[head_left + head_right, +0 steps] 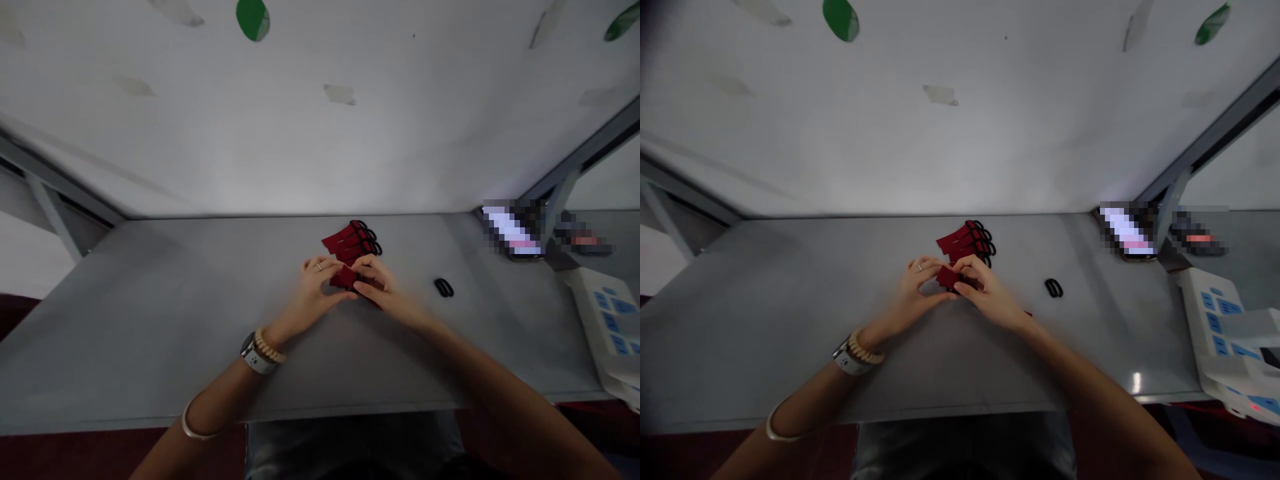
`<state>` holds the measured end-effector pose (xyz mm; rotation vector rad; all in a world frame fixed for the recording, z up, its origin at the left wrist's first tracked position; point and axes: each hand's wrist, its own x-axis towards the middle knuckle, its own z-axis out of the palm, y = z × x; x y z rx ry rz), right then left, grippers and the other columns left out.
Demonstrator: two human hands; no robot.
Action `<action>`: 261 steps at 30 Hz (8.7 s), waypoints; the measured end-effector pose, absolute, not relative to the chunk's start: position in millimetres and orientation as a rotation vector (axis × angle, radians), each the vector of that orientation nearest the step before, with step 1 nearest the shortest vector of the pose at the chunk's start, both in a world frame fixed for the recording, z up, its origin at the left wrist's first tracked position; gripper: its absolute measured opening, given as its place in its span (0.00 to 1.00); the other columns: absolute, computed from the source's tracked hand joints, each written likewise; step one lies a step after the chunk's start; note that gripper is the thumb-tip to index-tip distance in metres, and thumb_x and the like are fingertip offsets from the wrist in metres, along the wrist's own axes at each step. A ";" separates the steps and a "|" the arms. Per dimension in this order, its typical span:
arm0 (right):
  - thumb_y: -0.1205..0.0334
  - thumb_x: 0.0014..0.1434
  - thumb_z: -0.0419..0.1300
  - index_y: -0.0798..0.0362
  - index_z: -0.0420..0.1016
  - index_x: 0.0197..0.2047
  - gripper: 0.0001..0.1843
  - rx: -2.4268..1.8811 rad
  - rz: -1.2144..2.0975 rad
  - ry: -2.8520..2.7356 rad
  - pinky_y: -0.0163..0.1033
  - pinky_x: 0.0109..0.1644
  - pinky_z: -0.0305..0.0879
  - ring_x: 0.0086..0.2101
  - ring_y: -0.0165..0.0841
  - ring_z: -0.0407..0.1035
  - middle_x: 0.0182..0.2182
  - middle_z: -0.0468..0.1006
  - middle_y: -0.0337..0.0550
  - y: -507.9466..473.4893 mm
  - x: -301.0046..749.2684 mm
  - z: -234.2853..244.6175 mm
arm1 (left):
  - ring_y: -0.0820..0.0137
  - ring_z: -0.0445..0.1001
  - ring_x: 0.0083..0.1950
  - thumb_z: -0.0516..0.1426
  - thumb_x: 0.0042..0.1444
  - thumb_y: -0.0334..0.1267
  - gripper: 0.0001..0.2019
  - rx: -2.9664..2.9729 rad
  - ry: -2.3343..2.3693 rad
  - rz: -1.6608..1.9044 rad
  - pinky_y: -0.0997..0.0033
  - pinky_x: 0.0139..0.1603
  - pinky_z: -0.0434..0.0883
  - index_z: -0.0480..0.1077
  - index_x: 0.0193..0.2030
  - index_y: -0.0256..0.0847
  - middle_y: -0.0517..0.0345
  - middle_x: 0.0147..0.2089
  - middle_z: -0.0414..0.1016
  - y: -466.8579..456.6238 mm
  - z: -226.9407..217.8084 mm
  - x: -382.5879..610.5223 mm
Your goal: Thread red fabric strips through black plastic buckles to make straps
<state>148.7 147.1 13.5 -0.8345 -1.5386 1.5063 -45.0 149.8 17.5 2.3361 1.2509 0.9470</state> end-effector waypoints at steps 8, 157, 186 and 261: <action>0.54 0.62 0.59 0.48 0.63 0.36 0.09 -0.839 1.317 -1.589 0.43 0.52 0.62 0.49 0.35 0.65 0.46 0.69 0.43 148.5 150.6 13.3 | 0.60 0.69 0.53 0.67 0.51 0.47 0.16 2.343 1.312 0.922 0.55 0.55 0.57 0.75 0.44 0.45 0.57 0.48 0.79 151.8 23.0 -47.9; 0.63 0.53 0.65 0.47 0.74 0.48 0.18 -0.910 1.102 -1.833 0.43 0.48 0.71 0.43 0.33 0.70 0.48 0.69 0.45 152.8 165.6 17.0 | 0.60 0.73 0.52 0.61 0.60 0.40 0.10 2.208 1.271 0.755 0.53 0.54 0.62 0.76 0.48 0.45 0.53 0.48 0.80 151.5 15.8 -40.6; 0.63 0.56 0.62 0.48 0.73 0.42 0.10 -1.112 0.743 -1.835 0.46 0.53 0.66 0.45 0.37 0.74 0.43 0.80 0.43 149.8 169.9 17.4 | 0.54 0.72 0.49 0.68 0.46 0.44 0.12 2.494 1.533 0.304 0.49 0.55 0.58 0.77 0.38 0.48 0.55 0.42 0.80 169.4 32.1 -86.1; 0.56 0.61 0.60 0.48 0.74 0.37 0.05 -0.968 1.106 -1.618 0.42 0.44 0.63 0.37 0.34 0.68 0.33 0.74 0.39 144.5 163.1 24.4 | 0.63 0.75 0.45 0.65 0.51 0.37 0.12 2.131 1.259 0.821 0.56 0.54 0.63 0.73 0.43 0.44 0.59 0.42 0.78 143.2 40.9 -38.5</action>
